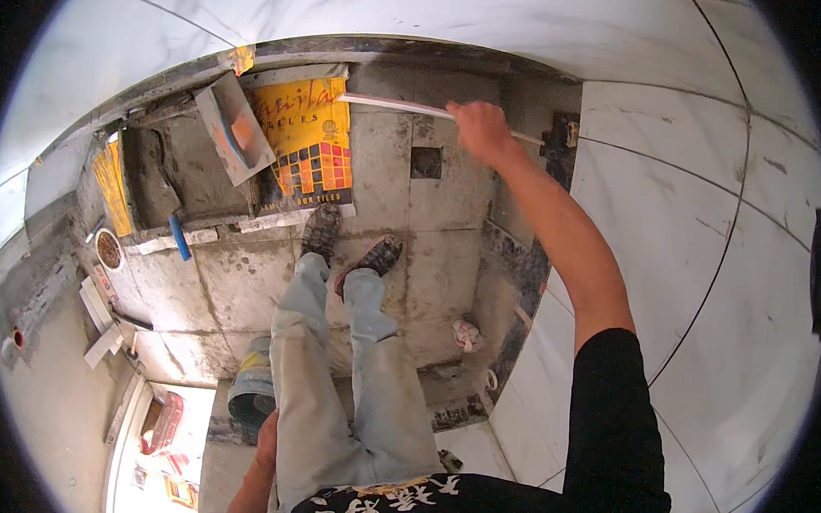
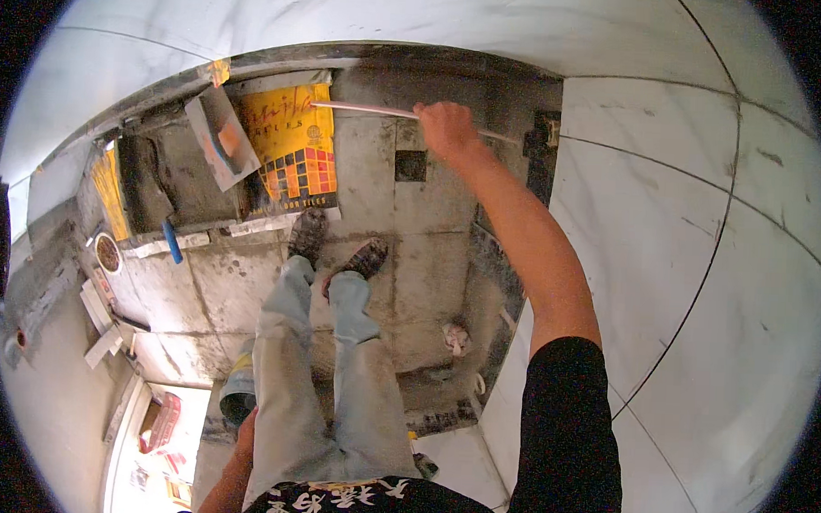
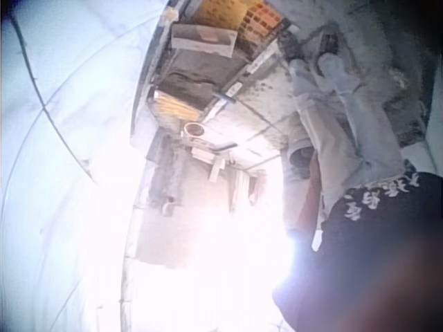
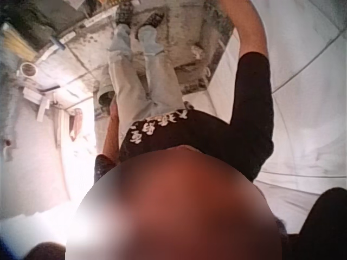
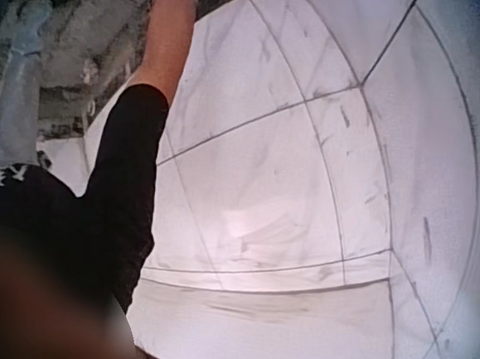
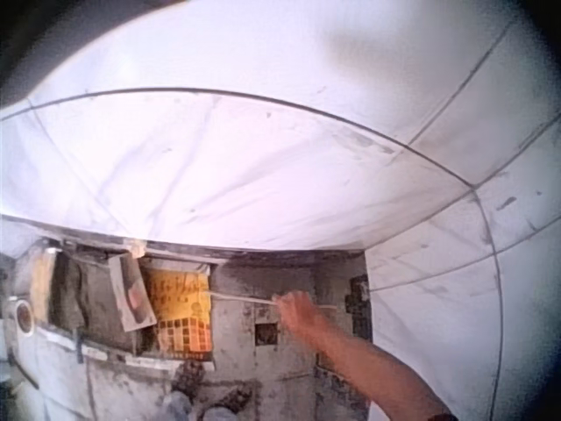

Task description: Installing tiles on a floor and preparing the surface by scraping excess mortar.

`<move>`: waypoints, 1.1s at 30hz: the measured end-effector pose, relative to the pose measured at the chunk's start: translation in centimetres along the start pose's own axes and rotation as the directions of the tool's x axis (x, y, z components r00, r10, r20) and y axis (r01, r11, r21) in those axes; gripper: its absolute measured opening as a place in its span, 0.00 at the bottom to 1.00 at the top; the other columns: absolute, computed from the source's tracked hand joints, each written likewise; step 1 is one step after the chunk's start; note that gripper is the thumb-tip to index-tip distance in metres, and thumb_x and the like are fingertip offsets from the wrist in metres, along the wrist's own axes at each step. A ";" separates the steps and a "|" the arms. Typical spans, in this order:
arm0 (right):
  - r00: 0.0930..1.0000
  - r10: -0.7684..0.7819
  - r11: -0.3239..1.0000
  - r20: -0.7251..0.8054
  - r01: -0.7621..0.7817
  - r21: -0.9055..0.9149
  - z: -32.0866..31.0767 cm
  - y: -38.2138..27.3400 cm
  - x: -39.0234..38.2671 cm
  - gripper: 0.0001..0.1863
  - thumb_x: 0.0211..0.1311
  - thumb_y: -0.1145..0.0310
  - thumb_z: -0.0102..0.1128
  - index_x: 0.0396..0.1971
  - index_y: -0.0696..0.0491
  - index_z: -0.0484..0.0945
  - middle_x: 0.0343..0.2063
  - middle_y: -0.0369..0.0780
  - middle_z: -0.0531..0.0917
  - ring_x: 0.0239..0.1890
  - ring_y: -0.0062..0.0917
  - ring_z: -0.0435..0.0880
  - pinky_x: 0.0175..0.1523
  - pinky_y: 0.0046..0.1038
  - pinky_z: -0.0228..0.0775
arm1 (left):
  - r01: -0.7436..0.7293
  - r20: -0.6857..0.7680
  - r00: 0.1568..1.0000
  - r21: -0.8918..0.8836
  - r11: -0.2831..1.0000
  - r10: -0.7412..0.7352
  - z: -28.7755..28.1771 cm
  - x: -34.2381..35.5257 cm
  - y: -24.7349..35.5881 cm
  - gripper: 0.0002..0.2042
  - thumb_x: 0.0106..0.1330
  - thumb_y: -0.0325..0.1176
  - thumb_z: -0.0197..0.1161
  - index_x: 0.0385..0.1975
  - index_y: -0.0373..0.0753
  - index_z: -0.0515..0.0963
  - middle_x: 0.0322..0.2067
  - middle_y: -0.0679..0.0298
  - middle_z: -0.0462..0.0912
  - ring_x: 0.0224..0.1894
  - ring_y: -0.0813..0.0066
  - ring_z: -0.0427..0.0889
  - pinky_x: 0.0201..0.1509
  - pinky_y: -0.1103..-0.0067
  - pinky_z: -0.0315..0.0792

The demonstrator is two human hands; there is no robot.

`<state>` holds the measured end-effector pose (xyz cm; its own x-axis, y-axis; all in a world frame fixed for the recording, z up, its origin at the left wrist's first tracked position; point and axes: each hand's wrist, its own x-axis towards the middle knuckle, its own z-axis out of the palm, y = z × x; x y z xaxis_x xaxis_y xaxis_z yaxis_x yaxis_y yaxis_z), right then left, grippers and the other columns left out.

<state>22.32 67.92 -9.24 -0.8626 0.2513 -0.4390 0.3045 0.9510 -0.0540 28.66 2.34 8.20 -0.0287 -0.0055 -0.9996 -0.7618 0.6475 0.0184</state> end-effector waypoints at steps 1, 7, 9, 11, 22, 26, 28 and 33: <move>0.999 -0.010 1.000 -0.043 0.010 -0.004 0.1 0.5 0.4 0.22 0.49 0.74 0.61 0.48 0.51 0.76 0.29 0.48 0.82 0.35 0.44 0.82 0.37 0.44 0.75 | -0.060 0.028 0.998 0.207 0.976 0.055 0.4 0.0 0.6 0.22 0.71 0.46 0.42 0.49 0.35 0.75 0.42 0.59 0.81 0.45 0.74 0.77 0.51 0.76 0.70; 0.990 -0.122 0.992 -0.073 0.120 -0.028 -1.3 -0.6 4.3 0.17 0.53 0.72 0.57 0.46 0.50 0.78 0.28 0.47 0.82 0.34 0.44 0.82 0.36 0.45 0.75 | -0.075 -0.066 0.994 0.150 0.986 0.086 -1.5 2.0 -4.7 0.22 0.70 0.45 0.42 0.49 0.35 0.76 0.42 0.56 0.82 0.44 0.71 0.79 0.51 0.74 0.70; 0.982 -0.159 0.987 -0.098 0.155 -0.044 -1.7 -1.1 5.2 0.14 0.58 0.71 0.53 0.45 0.49 0.79 0.27 0.46 0.82 0.34 0.43 0.83 0.36 0.46 0.76 | -0.055 -0.072 0.995 0.119 0.991 0.064 -1.3 2.0 -3.8 0.22 0.70 0.45 0.43 0.48 0.35 0.76 0.42 0.57 0.82 0.44 0.70 0.79 0.50 0.73 0.71; 0.982 -0.171 0.985 -0.081 0.169 -0.030 -2.0 -2.1 6.6 0.14 0.56 0.71 0.53 0.43 0.49 0.79 0.28 0.46 0.82 0.34 0.43 0.83 0.36 0.45 0.77 | -0.044 -0.074 0.996 0.106 0.993 0.052 -1.3 2.0 -3.5 0.21 0.70 0.45 0.43 0.48 0.36 0.76 0.42 0.57 0.82 0.44 0.69 0.80 0.50 0.73 0.71; 0.972 -0.185 0.982 -0.149 0.186 -0.003 -3.3 -6.7 11.5 0.09 0.56 0.71 0.52 0.35 0.51 0.80 0.29 0.46 0.83 0.36 0.41 0.84 0.38 0.44 0.78 | 0.011 -0.012 1.000 0.004 1.000 -0.011 -2.8 2.4 -3.7 0.20 0.69 0.44 0.47 0.49 0.36 0.76 0.40 0.63 0.81 0.40 0.75 0.79 0.46 0.78 0.72; 0.966 -0.192 0.980 -0.175 0.198 0.015 -3.6 -7.1 12.8 0.08 0.58 0.72 0.51 0.34 0.54 0.79 0.29 0.47 0.83 0.36 0.42 0.84 0.38 0.45 0.77 | -0.097 0.050 0.995 0.244 0.965 0.087 -3.1 2.1 -1.8 0.20 0.69 0.43 0.48 0.51 0.36 0.75 0.40 0.63 0.81 0.41 0.77 0.78 0.47 0.78 0.72; 0.973 -0.154 0.988 -0.171 0.156 -0.006 -3.5 -7.3 13.2 0.08 0.58 0.72 0.50 0.35 0.54 0.78 0.29 0.47 0.82 0.36 0.42 0.84 0.38 0.44 0.77 | 0.129 0.036 0.991 -0.095 0.987 -0.126 -2.6 1.6 0.3 0.19 0.68 0.42 0.48 0.50 0.36 0.75 0.40 0.60 0.81 0.41 0.74 0.79 0.47 0.76 0.72; 0.980 -0.003 0.999 -0.201 0.012 0.047 -3.2 -7.3 12.8 0.10 0.58 0.70 0.50 0.36 0.57 0.76 0.32 0.48 0.82 0.39 0.41 0.83 0.38 0.41 0.78 | -0.174 0.092 0.984 0.343 0.923 0.152 -5.1 4.2 -2.4 0.18 0.67 0.41 0.49 0.49 0.36 0.75 0.41 0.56 0.81 0.41 0.68 0.80 0.47 0.73 0.72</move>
<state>7.80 64.78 -11.57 -0.9270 0.2797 -0.2500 0.3124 0.9445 -0.1016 27.05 -3.11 4.06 -0.0842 0.1629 -0.9830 -0.4765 0.8598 0.1833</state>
